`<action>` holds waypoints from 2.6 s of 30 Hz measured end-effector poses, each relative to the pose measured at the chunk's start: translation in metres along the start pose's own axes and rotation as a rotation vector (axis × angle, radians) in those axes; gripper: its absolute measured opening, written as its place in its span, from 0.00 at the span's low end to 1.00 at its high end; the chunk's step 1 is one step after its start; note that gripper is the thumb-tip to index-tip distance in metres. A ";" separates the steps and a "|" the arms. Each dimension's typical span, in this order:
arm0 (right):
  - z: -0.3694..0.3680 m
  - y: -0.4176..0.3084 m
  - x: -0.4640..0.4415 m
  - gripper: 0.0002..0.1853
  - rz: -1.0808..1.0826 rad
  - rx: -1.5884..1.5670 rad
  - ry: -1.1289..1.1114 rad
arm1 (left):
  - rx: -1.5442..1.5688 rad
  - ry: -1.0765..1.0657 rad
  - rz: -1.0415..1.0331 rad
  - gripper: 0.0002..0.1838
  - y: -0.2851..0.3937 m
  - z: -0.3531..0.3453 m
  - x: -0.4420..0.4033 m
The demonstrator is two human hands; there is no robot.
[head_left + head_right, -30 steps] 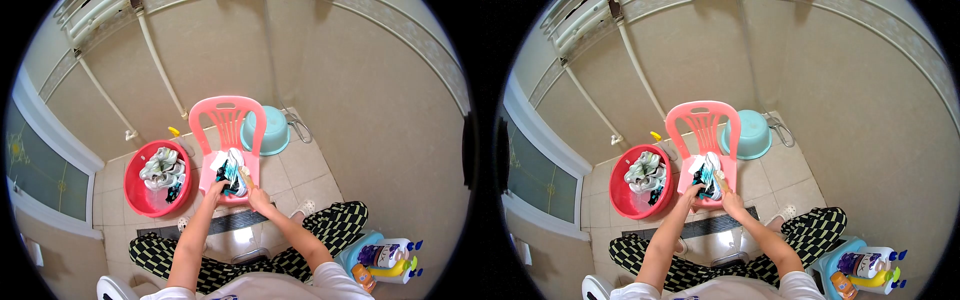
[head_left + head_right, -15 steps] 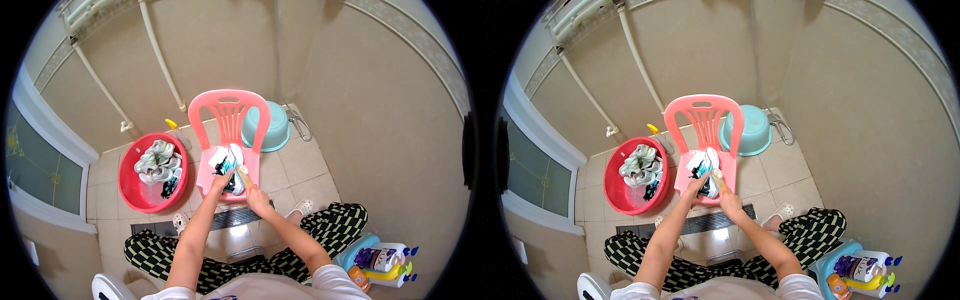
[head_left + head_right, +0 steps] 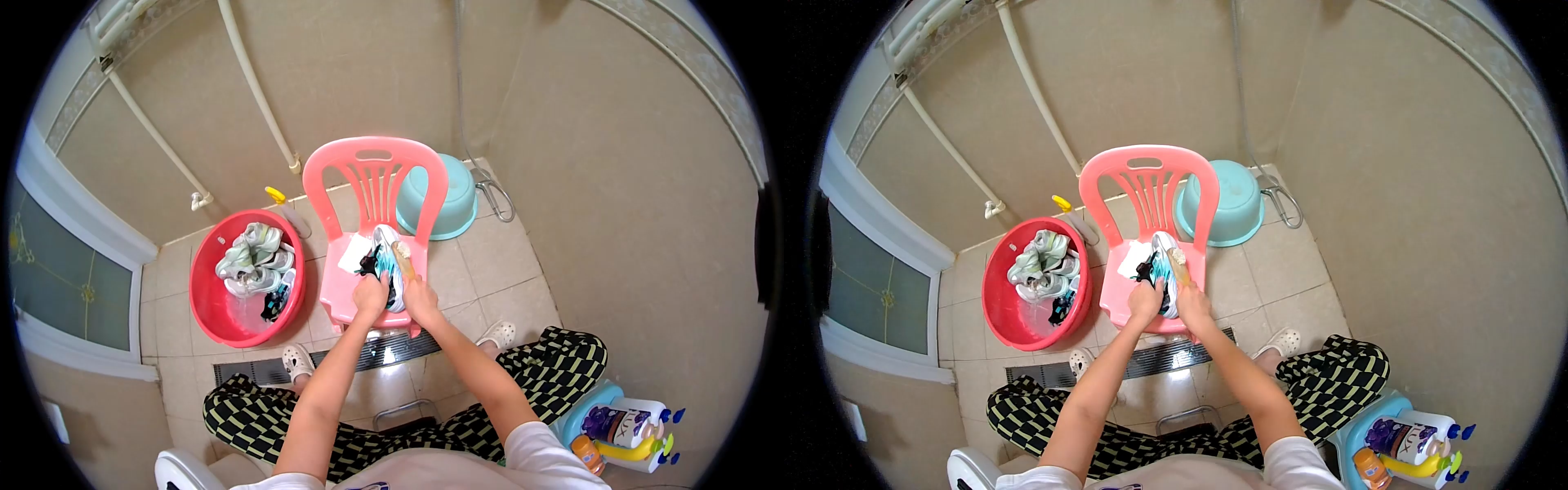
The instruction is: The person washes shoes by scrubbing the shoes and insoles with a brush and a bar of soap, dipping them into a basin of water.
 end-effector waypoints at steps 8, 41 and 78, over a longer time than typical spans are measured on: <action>0.004 0.003 -0.038 0.25 -0.078 -0.006 0.020 | -0.026 0.062 -0.043 0.26 0.007 -0.003 0.001; 0.021 -0.023 0.062 0.22 0.011 0.065 -0.138 | 0.000 0.068 0.184 0.33 -0.016 0.011 0.020; -0.032 0.009 0.058 0.28 -0.205 -0.166 -0.077 | -0.381 0.024 -0.265 0.18 0.006 0.005 0.022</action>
Point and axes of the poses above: each hand's wrist, its own x-axis away from the middle knuckle, its own z-axis out of the back of the hand, y = z × x, the point moved 3 cm from there along -x, towards the middle knuckle, and after that the axes turned 9 degrees about z, right-handed, at the moved point
